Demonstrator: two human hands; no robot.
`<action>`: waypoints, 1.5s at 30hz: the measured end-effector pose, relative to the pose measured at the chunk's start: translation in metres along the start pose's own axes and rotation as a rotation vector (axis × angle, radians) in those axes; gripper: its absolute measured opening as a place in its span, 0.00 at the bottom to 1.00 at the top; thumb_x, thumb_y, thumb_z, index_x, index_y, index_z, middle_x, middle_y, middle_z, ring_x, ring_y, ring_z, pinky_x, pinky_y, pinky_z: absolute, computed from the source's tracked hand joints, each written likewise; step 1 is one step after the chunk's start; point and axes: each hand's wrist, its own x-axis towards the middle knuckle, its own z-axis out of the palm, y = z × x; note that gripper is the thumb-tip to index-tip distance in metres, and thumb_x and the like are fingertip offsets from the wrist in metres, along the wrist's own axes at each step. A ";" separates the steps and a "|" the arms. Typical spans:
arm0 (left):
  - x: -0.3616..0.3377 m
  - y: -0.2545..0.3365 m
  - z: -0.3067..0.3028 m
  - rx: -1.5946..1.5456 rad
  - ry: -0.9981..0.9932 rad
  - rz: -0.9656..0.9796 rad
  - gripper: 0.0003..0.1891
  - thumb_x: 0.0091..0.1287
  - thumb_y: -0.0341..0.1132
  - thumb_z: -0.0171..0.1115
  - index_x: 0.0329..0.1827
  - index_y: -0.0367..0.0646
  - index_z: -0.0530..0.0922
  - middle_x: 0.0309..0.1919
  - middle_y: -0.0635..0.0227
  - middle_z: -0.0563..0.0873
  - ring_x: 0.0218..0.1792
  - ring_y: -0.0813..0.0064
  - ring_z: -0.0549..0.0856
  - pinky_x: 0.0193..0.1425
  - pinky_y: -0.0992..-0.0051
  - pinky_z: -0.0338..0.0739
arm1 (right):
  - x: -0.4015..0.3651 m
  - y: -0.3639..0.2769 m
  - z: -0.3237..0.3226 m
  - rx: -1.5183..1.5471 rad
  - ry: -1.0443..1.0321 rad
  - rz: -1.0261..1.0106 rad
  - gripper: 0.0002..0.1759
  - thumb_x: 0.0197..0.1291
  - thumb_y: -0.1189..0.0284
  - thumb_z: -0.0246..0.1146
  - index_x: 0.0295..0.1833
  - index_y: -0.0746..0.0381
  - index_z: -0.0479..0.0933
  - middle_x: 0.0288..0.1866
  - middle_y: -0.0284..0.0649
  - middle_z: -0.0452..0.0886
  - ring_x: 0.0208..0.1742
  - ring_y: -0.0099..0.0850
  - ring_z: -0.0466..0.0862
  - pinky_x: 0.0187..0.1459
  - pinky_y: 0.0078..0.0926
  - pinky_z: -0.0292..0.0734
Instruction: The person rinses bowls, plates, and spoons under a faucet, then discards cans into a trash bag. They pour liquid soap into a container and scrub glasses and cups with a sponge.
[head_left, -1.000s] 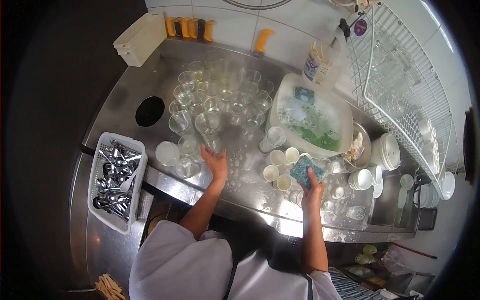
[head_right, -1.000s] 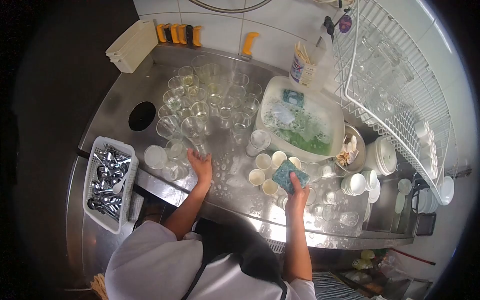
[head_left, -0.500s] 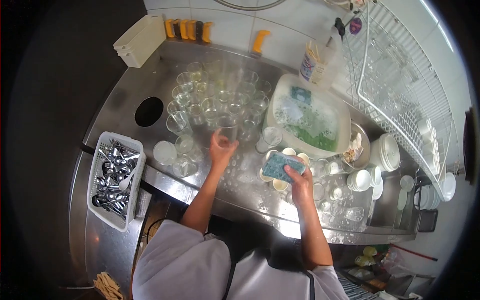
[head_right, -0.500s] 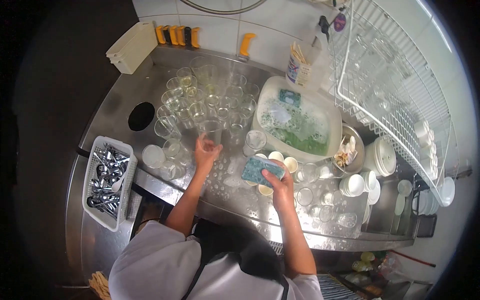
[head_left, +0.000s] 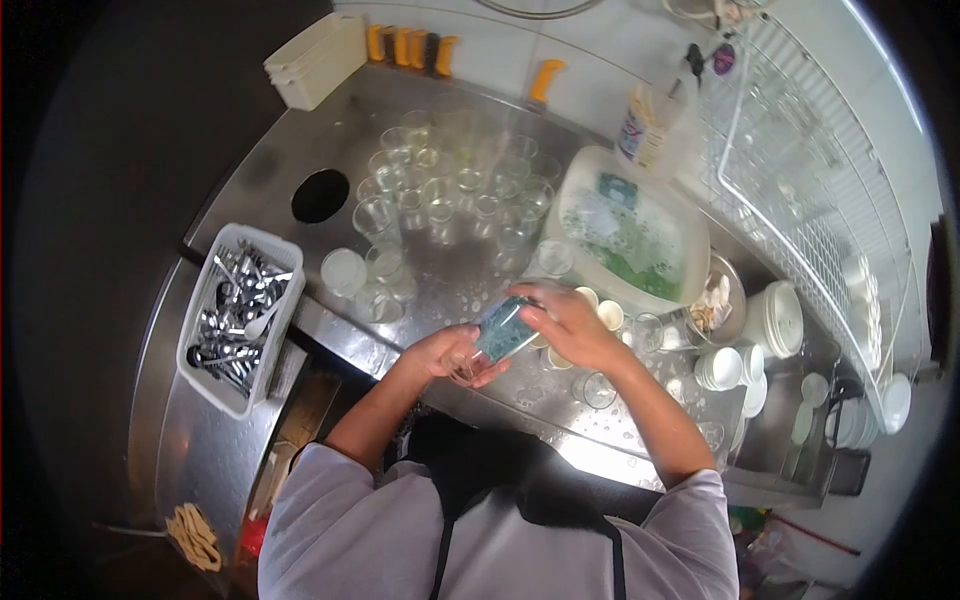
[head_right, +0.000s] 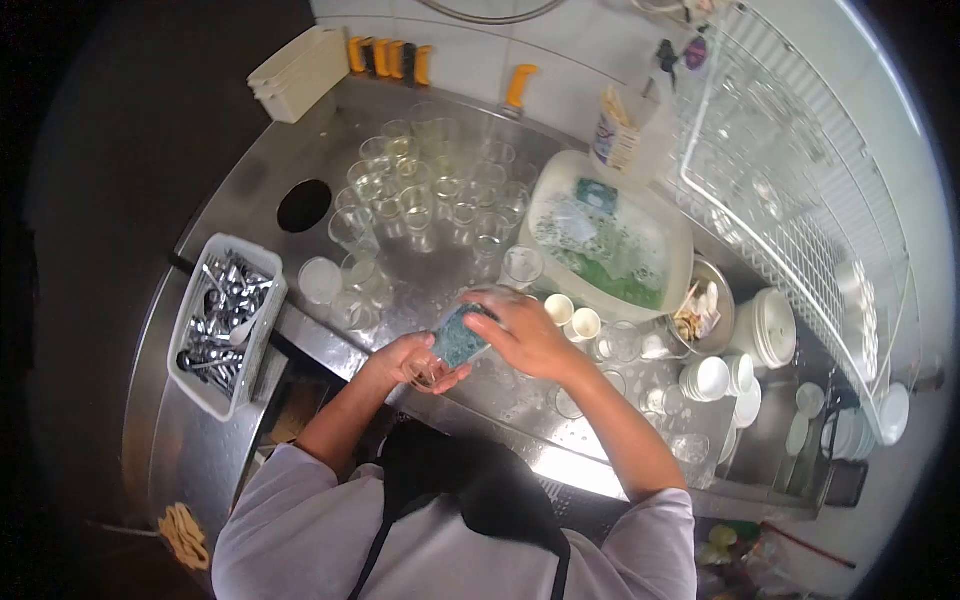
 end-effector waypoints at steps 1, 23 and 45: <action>-0.004 0.003 0.008 0.056 -0.021 0.030 0.40 0.64 0.45 0.71 0.76 0.38 0.66 0.50 0.50 0.85 0.33 0.63 0.87 0.36 0.67 0.84 | -0.007 -0.007 -0.005 -0.081 0.065 -0.157 0.20 0.76 0.59 0.61 0.60 0.63 0.82 0.48 0.51 0.87 0.51 0.45 0.87 0.57 0.38 0.79; -0.020 0.016 0.033 1.922 0.615 0.436 0.48 0.43 0.43 0.85 0.71 0.43 0.74 0.62 0.54 0.84 0.62 0.49 0.82 0.69 0.58 0.76 | 0.003 0.068 0.114 -0.087 0.018 0.117 0.24 0.55 0.57 0.75 0.51 0.62 0.83 0.46 0.55 0.85 0.50 0.53 0.87 0.55 0.46 0.80; -0.034 0.161 0.001 1.928 1.955 0.687 0.47 0.50 0.44 0.82 0.75 0.45 0.70 0.69 0.46 0.74 0.66 0.48 0.79 0.70 0.51 0.72 | -0.083 0.065 0.070 0.495 0.775 0.520 0.18 0.56 0.75 0.78 0.47 0.63 0.77 0.42 0.35 0.81 0.43 0.23 0.80 0.44 0.24 0.76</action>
